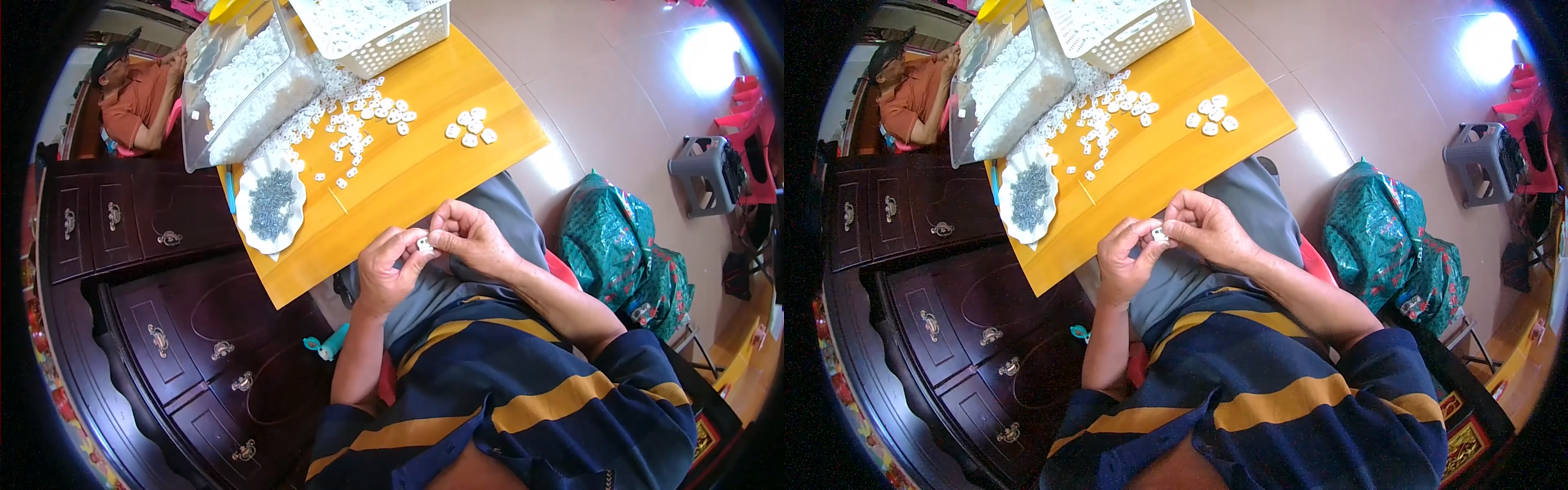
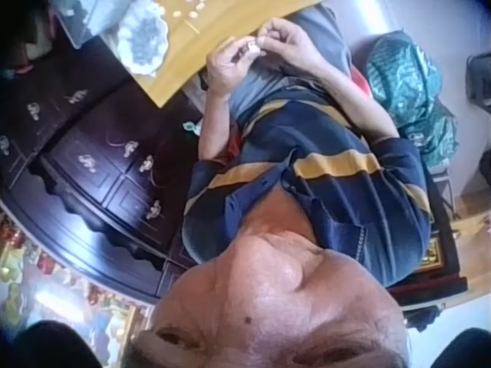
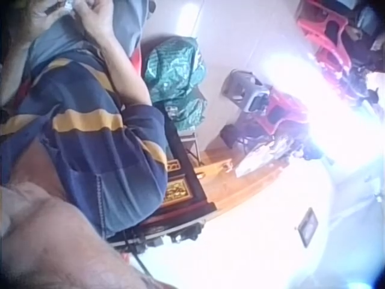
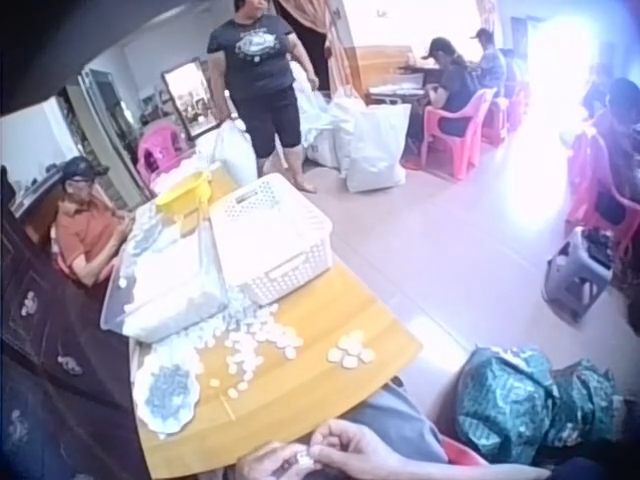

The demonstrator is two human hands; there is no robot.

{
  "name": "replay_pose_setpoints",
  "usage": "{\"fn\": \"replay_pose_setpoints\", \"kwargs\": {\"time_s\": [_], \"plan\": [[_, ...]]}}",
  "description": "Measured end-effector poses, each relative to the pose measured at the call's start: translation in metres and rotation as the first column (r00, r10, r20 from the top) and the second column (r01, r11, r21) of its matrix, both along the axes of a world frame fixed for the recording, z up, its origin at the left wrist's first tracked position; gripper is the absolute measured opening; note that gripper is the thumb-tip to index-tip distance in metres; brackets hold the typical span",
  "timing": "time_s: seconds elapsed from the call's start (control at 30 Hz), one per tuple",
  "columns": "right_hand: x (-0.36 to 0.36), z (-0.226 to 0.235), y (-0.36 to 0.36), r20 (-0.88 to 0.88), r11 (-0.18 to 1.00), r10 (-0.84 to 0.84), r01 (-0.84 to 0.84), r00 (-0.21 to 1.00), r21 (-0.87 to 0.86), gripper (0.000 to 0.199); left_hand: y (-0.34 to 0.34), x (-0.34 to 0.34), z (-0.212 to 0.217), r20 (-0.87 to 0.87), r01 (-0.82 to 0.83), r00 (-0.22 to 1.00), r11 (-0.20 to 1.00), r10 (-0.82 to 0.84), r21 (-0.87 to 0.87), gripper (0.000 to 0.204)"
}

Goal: Manually assembling small white plastic components by inserting metal pins and trimming excess material with a small blade.

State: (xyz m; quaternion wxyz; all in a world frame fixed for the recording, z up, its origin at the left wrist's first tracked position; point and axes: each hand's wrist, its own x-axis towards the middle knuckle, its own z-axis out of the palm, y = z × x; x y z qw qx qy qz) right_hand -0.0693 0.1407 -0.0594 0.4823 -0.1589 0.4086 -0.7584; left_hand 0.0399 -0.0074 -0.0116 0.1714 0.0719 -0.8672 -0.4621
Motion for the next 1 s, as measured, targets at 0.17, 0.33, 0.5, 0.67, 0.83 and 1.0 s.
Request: {"fn": "replay_pose_setpoints", "kwargs": {"time_s": [0.17,0.33,0.5,0.67,0.83,1.0], "plan": [[-0.001,-0.003,0.002,-0.025,0.999,-0.012,0.013,1.0,0.031,0.007,0.001,-0.001,0.001,0.001,0.0,1.0,1.0,0.0,-0.014,0.027],[-0.002,0.001,0.001,-0.043,0.998,-0.044,0.045,0.998,0.032,0.007,0.0,-0.003,-0.003,-0.034,0.016,0.999,0.996,-0.019,-0.086,0.027],[-0.001,-0.001,0.001,-0.051,0.998,-0.054,0.055,0.997,0.02,0.007,0.001,-0.004,-0.003,-0.055,0.017,0.998,0.994,-0.023,-0.106,0.026],[-0.001,-0.003,0.002,-0.053,0.999,-0.029,0.03,0.998,0.026,0.008,0.0,-0.004,-0.006,-0.1,0.019,0.995,0.993,-0.031,-0.118,0.026],[-0.005,-0.002,0.003,-0.023,0.999,-0.043,0.043,0.999,0.019,0.009,0.003,-0.005,-0.009,-0.049,-0.022,0.999,0.999,0.02,-0.035,0.025],[-0.005,0.0,0.0,-0.042,0.997,-0.063,0.064,0.997,0.042,0.006,0.0,-0.008,-0.009,-0.068,-0.007,0.998,0.999,0.004,-0.049,0.024]]}}
